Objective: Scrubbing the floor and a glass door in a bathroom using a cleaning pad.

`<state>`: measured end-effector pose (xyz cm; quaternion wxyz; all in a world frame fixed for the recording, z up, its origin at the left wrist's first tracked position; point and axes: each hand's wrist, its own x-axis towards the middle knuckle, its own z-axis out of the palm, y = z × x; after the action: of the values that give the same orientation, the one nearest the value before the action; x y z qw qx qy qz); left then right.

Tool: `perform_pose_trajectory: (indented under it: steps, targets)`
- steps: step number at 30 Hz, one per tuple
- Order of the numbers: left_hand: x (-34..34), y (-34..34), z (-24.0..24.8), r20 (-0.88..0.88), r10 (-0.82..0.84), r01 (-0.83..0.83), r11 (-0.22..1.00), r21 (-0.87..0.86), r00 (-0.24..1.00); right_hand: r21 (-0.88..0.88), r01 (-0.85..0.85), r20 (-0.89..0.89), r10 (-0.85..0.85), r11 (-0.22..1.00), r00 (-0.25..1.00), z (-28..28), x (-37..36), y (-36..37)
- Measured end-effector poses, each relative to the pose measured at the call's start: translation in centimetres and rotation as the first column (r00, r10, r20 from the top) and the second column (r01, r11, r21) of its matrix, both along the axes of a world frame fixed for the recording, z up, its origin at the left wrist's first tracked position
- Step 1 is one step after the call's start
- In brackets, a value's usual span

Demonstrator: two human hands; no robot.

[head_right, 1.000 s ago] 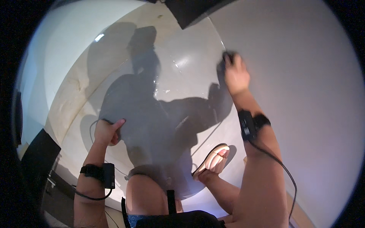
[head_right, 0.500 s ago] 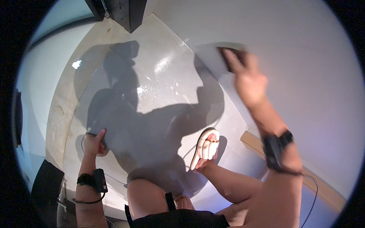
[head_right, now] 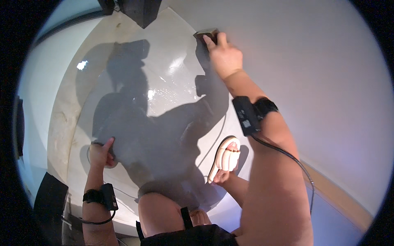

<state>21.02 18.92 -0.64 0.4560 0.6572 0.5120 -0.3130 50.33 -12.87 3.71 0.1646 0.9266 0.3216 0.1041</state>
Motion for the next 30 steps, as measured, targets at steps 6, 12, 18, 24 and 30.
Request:
perform_pose_trajectory:
  steps: [6,12,18,24,30]
  targets:
    - [-0.9,0.1,-0.1,0.027,-0.011,0.011,1.0,0.005,1.0,-0.001,0.031,0.131,-0.031,1.0,0.991,11.4,-6.7,-9.8]
    - [-1.5,0.3,-0.3,0.06,-0.002,0.001,1.0,0.014,0.998,-0.023,0.047,0.163,-0.043,0.999,0.986,16.0,-9.4,-13.9]
    - [-0.7,0.0,-1.3,-0.001,0.038,-0.038,0.999,-0.005,0.999,0.054,0.293,-0.124,-0.285,0.954,0.95,0.0,-6.6,-10.2]
    - [-1.2,0.8,-0.5,0.027,0.019,-0.02,0.999,0.029,0.999,0.393,0.436,-0.043,-0.458,0.809,0.888,-3.5,-9.6,-5.0]
    - [-1.5,0.6,-1.4,-0.042,-0.045,0.048,0.997,0.063,0.998,0.516,0.433,0.13,-0.568,0.739,0.813,-7.2,-7.6,-4.3]
